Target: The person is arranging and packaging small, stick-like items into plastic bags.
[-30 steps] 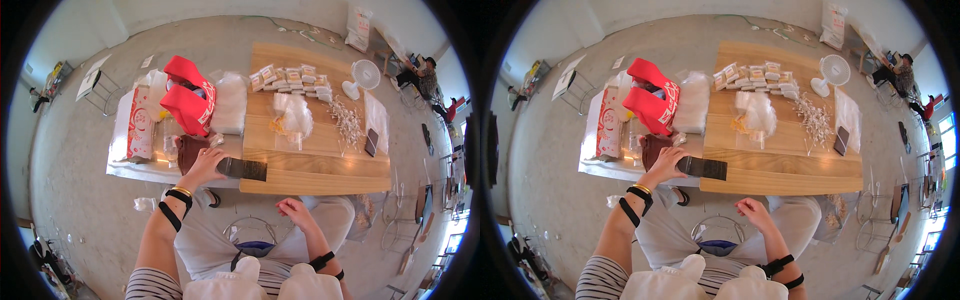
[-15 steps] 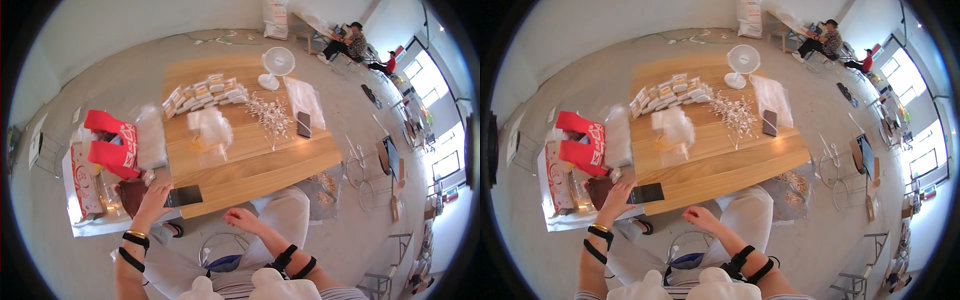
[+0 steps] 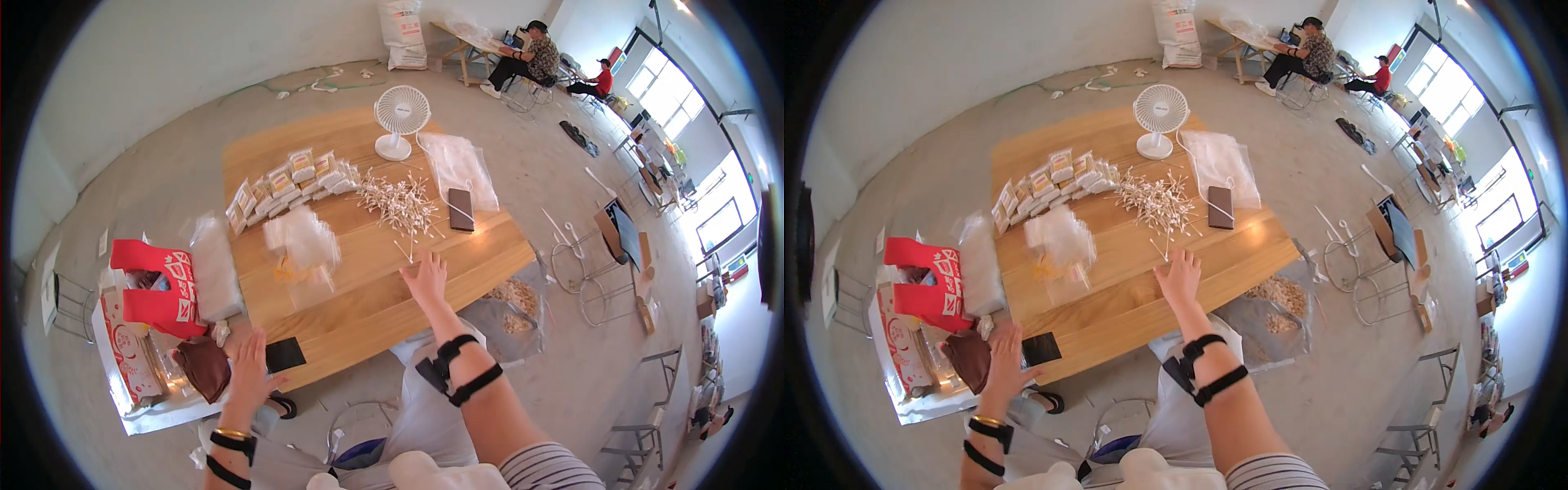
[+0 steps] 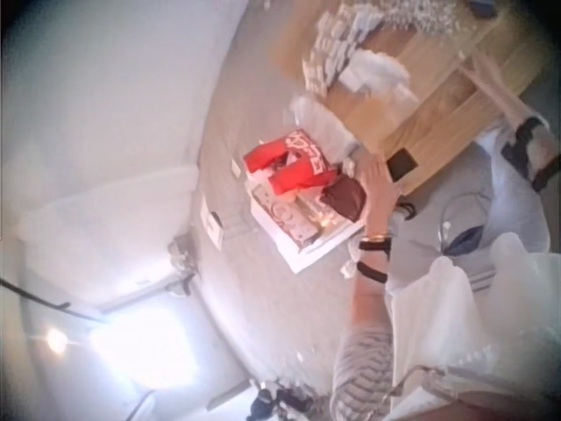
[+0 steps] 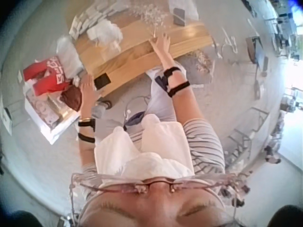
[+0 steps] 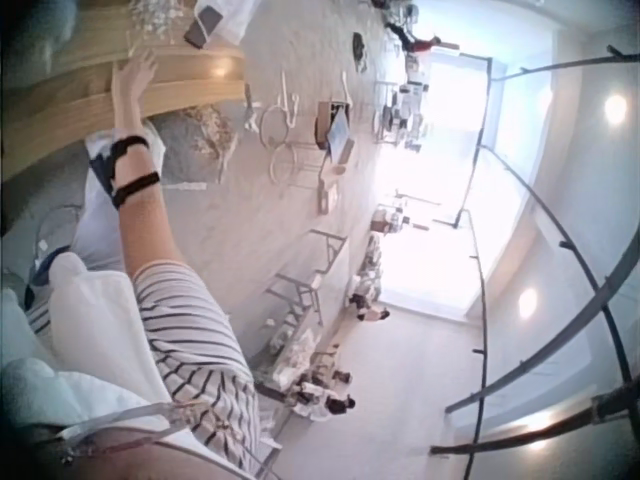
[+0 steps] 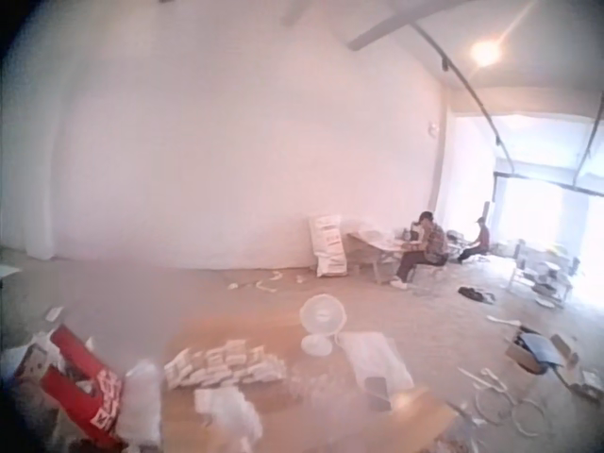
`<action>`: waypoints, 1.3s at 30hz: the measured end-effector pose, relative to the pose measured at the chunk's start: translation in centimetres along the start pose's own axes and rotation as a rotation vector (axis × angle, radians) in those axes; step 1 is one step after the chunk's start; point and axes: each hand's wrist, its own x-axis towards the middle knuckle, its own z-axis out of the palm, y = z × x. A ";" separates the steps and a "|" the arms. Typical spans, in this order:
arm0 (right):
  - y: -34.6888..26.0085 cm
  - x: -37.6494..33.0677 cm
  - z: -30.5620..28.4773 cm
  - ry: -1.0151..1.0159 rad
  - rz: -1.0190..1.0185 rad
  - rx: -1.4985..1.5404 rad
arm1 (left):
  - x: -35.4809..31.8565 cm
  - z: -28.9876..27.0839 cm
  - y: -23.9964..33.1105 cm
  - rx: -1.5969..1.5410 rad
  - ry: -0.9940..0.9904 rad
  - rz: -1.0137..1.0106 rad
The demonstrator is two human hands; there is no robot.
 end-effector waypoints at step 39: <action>-1.2 7.0 1.5 0.045 0.021 -0.007 | 11.1 7.1 14.1 -0.264 0.135 0.199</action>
